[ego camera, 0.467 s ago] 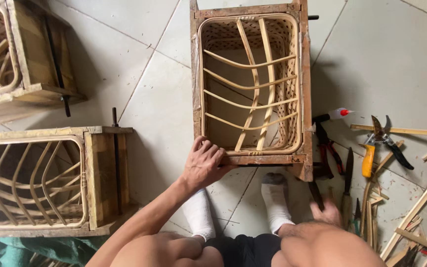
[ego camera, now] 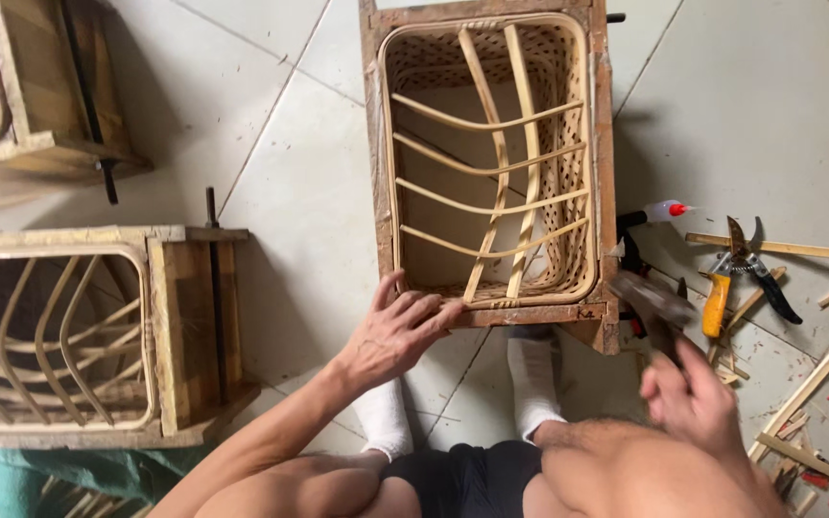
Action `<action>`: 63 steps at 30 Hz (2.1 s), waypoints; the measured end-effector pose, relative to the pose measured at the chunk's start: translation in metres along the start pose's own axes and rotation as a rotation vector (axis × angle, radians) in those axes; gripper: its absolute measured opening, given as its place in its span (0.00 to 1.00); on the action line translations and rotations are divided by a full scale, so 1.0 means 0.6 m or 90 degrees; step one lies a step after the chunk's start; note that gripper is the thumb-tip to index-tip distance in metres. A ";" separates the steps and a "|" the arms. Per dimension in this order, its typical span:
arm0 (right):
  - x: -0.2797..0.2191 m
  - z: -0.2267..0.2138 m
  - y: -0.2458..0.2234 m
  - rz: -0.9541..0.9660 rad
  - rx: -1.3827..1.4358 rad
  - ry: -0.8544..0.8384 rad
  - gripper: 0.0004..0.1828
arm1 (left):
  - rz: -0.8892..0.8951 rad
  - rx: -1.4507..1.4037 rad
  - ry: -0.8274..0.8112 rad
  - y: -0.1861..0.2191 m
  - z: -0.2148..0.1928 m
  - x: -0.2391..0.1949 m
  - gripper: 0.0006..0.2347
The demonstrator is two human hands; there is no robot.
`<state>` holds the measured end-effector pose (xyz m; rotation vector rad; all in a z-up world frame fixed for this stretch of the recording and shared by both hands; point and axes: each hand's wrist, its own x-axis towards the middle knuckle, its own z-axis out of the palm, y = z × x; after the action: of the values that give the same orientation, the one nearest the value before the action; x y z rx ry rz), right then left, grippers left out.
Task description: The person assembles a rectangular woven basket using a wooden mold. They use a hammer to tap the frame, pliers to adjust the woven strips, and a glue bottle to apply adhesive along the edges. The basket is flipped to work on different sides.
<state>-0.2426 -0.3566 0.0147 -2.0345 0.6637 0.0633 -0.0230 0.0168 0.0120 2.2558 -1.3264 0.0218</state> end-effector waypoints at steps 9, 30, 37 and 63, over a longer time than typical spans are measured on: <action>0.072 -0.005 -0.115 -0.002 -0.110 -0.077 0.15 | -0.001 -0.004 -0.029 0.001 0.004 -0.011 0.25; 0.369 -0.002 -0.241 -0.117 -0.110 -0.078 0.17 | -0.648 -0.851 0.201 -0.118 0.016 0.022 0.28; 0.477 0.017 -0.317 -0.135 -0.096 -0.100 0.17 | -0.610 -0.814 0.223 -0.113 0.011 0.026 0.29; 0.540 0.165 -0.466 -0.221 -0.078 -0.170 0.15 | -0.643 -0.834 0.235 -0.112 0.009 0.023 0.30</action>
<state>0.1885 -0.3053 0.0827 -2.1809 0.1388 0.1719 0.0380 0.0291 -0.0175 1.3573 0.1869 -0.5674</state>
